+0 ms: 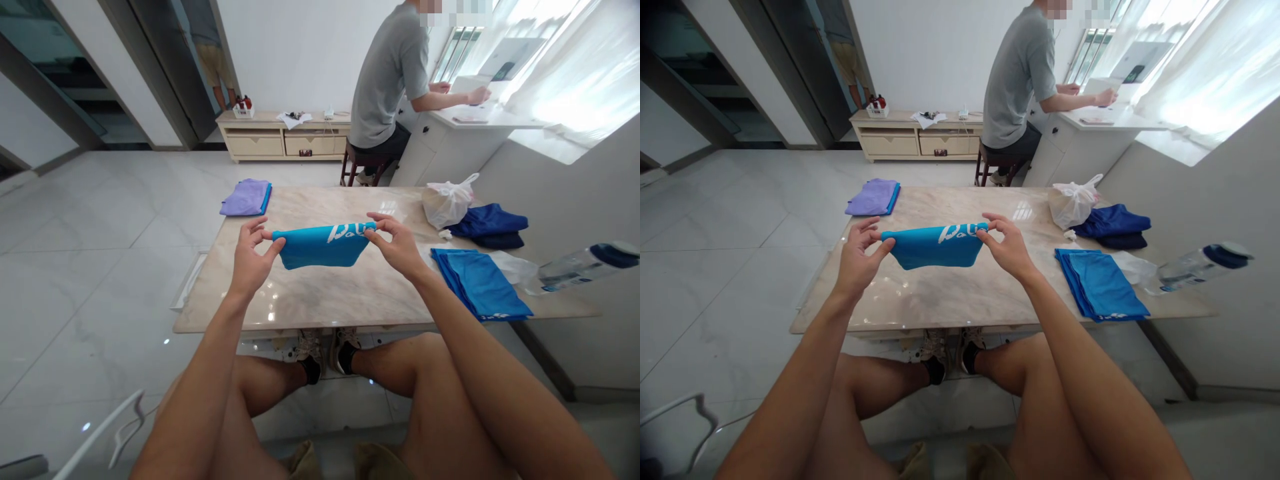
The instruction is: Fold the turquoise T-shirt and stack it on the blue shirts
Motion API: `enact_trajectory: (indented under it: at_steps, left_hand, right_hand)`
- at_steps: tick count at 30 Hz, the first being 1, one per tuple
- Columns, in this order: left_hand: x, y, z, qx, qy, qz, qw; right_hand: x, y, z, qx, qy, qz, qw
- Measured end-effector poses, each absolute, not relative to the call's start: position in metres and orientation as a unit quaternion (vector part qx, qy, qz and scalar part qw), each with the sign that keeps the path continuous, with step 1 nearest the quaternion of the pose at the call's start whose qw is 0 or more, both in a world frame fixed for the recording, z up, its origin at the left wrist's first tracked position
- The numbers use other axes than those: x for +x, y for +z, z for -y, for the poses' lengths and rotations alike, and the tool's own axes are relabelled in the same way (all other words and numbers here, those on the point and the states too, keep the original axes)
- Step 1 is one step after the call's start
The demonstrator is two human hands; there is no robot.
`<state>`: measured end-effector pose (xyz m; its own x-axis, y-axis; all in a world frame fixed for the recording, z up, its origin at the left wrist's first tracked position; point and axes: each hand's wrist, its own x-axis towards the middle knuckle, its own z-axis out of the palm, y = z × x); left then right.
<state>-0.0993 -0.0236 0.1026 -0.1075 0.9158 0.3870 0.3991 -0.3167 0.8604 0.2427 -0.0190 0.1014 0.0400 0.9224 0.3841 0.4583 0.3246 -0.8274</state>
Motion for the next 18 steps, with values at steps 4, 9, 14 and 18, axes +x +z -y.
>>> enact_trajectory:
  at_steps: [4, 9, 14, 18]
  left_hand:
    - [-0.1, 0.103, 0.034, 0.602, 0.536, -0.483, 0.341]
    - [-0.097, 0.087, 0.039, 0.518, 0.535, -0.524, 0.414]
    - [-0.095, 0.043, 0.02, 0.462, 0.399, -0.609, 0.506]
    - [-0.1, 0.01, 0.014, 0.498, 0.257, -0.712, 0.423]
  right_hand:
    - [0.239, 0.104, 0.023, -0.511, 0.308, 0.621, 0.509]
    - [0.235, 0.095, 0.026, -0.557, 0.342, 0.592, 0.472]
    - [0.237, 0.057, 0.015, -0.674, 0.4, 0.542, 0.302]
    - [0.25, 0.026, 0.011, -0.747, 0.341, 0.561, 0.101]
